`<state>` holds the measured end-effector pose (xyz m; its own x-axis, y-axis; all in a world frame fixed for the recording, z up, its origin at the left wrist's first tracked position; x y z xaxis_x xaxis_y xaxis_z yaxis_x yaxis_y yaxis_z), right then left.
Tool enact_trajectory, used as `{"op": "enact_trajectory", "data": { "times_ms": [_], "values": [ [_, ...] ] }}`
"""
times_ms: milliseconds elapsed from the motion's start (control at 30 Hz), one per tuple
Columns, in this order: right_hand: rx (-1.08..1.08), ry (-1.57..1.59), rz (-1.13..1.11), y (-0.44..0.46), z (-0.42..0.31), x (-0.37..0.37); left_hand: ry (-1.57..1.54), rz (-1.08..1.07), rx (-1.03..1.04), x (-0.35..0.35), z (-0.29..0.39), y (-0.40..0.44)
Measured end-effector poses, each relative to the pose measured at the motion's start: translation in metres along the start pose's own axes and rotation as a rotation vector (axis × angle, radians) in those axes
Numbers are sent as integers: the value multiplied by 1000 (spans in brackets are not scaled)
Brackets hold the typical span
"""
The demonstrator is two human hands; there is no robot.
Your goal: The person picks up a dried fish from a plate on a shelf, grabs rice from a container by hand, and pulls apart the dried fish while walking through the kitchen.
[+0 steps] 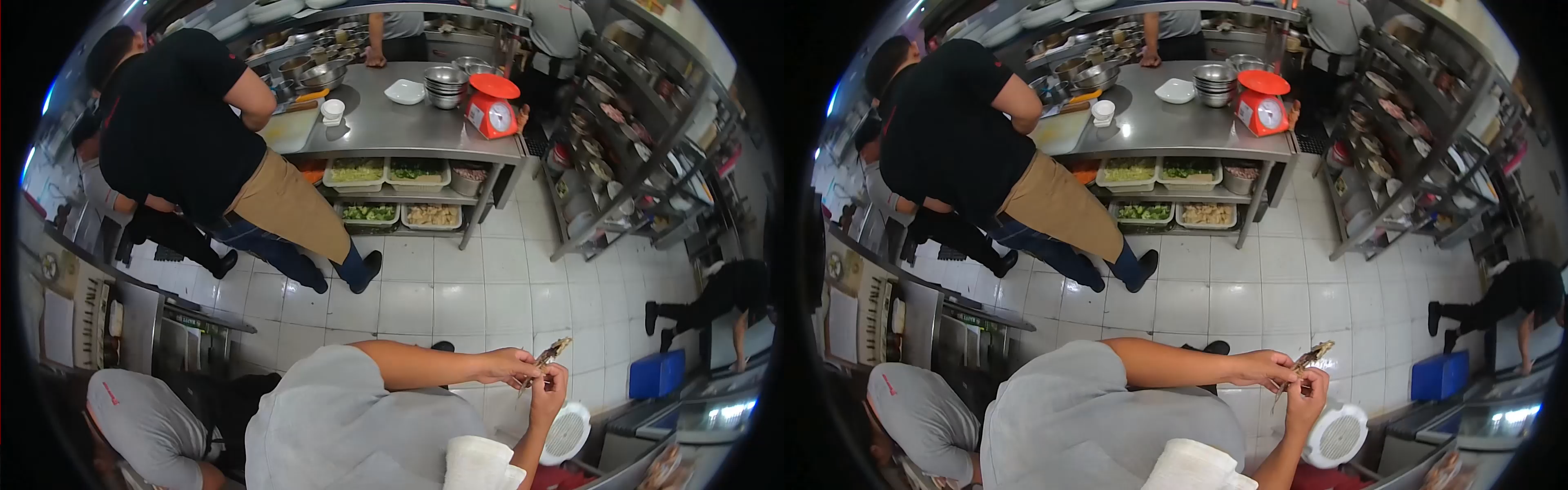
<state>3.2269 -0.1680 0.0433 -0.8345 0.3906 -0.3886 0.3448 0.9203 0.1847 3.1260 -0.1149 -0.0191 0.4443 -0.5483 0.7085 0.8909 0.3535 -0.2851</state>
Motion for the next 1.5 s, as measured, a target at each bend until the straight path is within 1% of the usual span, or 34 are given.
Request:
{"op": "enact_trajectory", "data": {
  "times_ms": [67,100,167,200,233,267,333,400,433,533,567,633,667,700,767,833,900,967,1033,1100,1167,1233,1267,1333,1400,1467,1500],
  "values": [
    [-19,-17,-34,34,4,18,-17,41,17,-24,21,6],
    [-9,-43,-48,45,9,22,1,88,69,-38,31,13],
    [-6,-34,-27,75,25,29,2,155,102,-47,49,20],
    [39,59,-4,92,24,31,8,181,96,-52,65,22],
    [39,40,21,108,26,28,-13,179,101,-56,75,28],
    [72,106,28,125,25,27,-30,173,103,-61,86,35],
    [246,395,67,150,14,19,-72,170,84,-72,105,51],
    [307,507,69,159,10,7,-104,187,91,-68,123,57],
    [314,502,118,161,12,-4,-90,155,56,-67,125,65],
    [373,700,57,174,19,-25,-86,161,55,-68,137,94],
    [376,696,82,178,21,-34,-81,144,37,-68,139,105],
    [381,771,55,187,17,-42,-74,159,5,-75,143,122],
    [381,739,44,189,14,-50,-54,176,-21,-76,142,133],
    [369,739,63,192,4,-61,-40,160,-25,-75,142,143],
    [164,740,-95,203,-34,-85,-50,225,-67,-76,140,161],
    [-228,555,-270,212,-73,-122,-26,208,-74,-70,140,182],
    [-488,612,-446,218,-103,-155,-26,230,-78,-66,142,206],
    [-569,746,-656,225,-131,-188,19,232,-76,-57,150,233],
    [-709,820,-632,241,-147,-222,11,272,-30,-43,161,258],
    [-728,876,-623,248,-150,-248,16,297,-17,-26,172,282],
    [-729,951,-628,255,-147,-277,42,255,49,-12,181,308],
    [-640,848,-714,269,-139,-302,39,262,75,3,188,333],
    [-641,849,-722,273,-127,-311,34,261,97,10,190,343],
    [-568,793,-617,294,-92,-326,16,231,90,13,182,367],
    [-482,785,-383,304,-55,-339,5,217,88,9,182,384],
    [-461,944,-254,316,-10,-341,-1,229,69,10,180,403],
    [-395,994,-216,322,6,-342,4,231,40,11,179,413]
  ]
}}
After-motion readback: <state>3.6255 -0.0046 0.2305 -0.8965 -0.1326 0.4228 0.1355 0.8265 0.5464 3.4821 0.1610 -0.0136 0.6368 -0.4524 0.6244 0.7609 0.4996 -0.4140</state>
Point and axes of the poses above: each hand's wrist, its own y-axis towards the middle knuckle, its own x-axis out of the palm, z = x × y, the point moved 5 cm from there along y, towards the middle knuckle, and after that the axes turned 3 degrees about -y, right-handed, at the moved point
